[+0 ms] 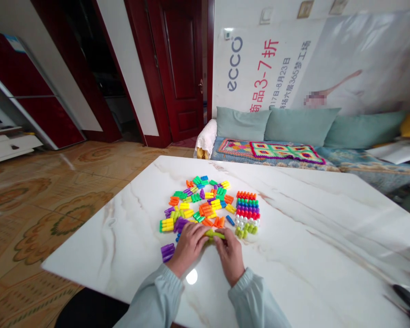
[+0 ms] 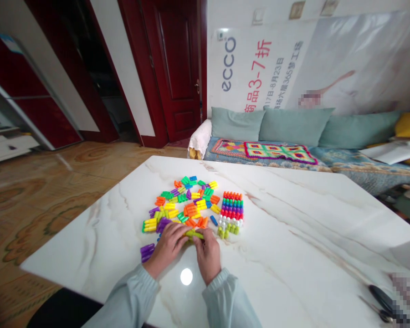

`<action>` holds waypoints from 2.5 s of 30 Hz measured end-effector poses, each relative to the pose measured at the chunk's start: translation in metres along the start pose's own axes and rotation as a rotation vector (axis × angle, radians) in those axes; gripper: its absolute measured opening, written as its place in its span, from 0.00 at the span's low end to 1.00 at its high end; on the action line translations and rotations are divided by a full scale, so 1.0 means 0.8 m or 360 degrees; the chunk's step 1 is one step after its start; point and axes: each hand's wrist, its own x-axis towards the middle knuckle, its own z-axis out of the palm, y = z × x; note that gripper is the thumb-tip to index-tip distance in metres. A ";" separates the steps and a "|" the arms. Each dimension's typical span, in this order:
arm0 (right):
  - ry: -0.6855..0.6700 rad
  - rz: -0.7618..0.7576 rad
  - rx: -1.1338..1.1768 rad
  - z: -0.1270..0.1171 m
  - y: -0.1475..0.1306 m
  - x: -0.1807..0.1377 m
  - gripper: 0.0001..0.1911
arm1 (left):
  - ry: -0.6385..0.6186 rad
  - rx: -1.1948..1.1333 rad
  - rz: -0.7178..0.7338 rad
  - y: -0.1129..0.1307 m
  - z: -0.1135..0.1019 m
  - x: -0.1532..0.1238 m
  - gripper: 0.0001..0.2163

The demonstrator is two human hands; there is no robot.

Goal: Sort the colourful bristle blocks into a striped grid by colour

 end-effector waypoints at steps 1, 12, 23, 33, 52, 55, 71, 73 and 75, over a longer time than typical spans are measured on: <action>0.0018 0.0034 0.0016 0.000 0.001 0.000 0.10 | 0.0038 0.0030 -0.0008 -0.003 0.002 -0.001 0.11; 0.0265 0.0306 0.0221 0.001 0.016 -0.004 0.14 | 0.0308 -0.0067 -0.0133 -0.016 0.017 -0.012 0.11; 0.0138 0.0166 0.0226 0.024 -0.031 0.028 0.20 | 0.0340 -0.0325 -0.0271 -0.007 0.008 -0.010 0.10; 0.0149 0.0361 0.0467 0.039 -0.028 -0.012 0.09 | 0.0288 -0.0328 -0.0110 -0.014 0.017 -0.013 0.10; 0.0387 0.0322 -0.0725 -0.144 0.049 -0.022 0.17 | 0.0209 -0.0196 -0.0052 -0.008 0.015 -0.008 0.10; 0.0343 0.0320 -0.0752 -0.135 0.051 -0.018 0.17 | 0.0205 -0.0198 -0.0058 -0.006 0.013 -0.007 0.10; 0.0260 0.0172 -0.0928 -0.125 0.056 -0.014 0.15 | 0.0180 -0.0177 -0.0055 -0.003 0.011 -0.005 0.10; 0.0276 0.0172 -0.0925 -0.125 0.055 -0.014 0.16 | 0.0176 -0.0181 -0.0059 -0.001 0.010 -0.005 0.10; 0.0295 0.0167 -0.0915 -0.125 0.055 -0.013 0.17 | 0.0167 -0.0184 -0.0067 0.000 0.010 -0.004 0.09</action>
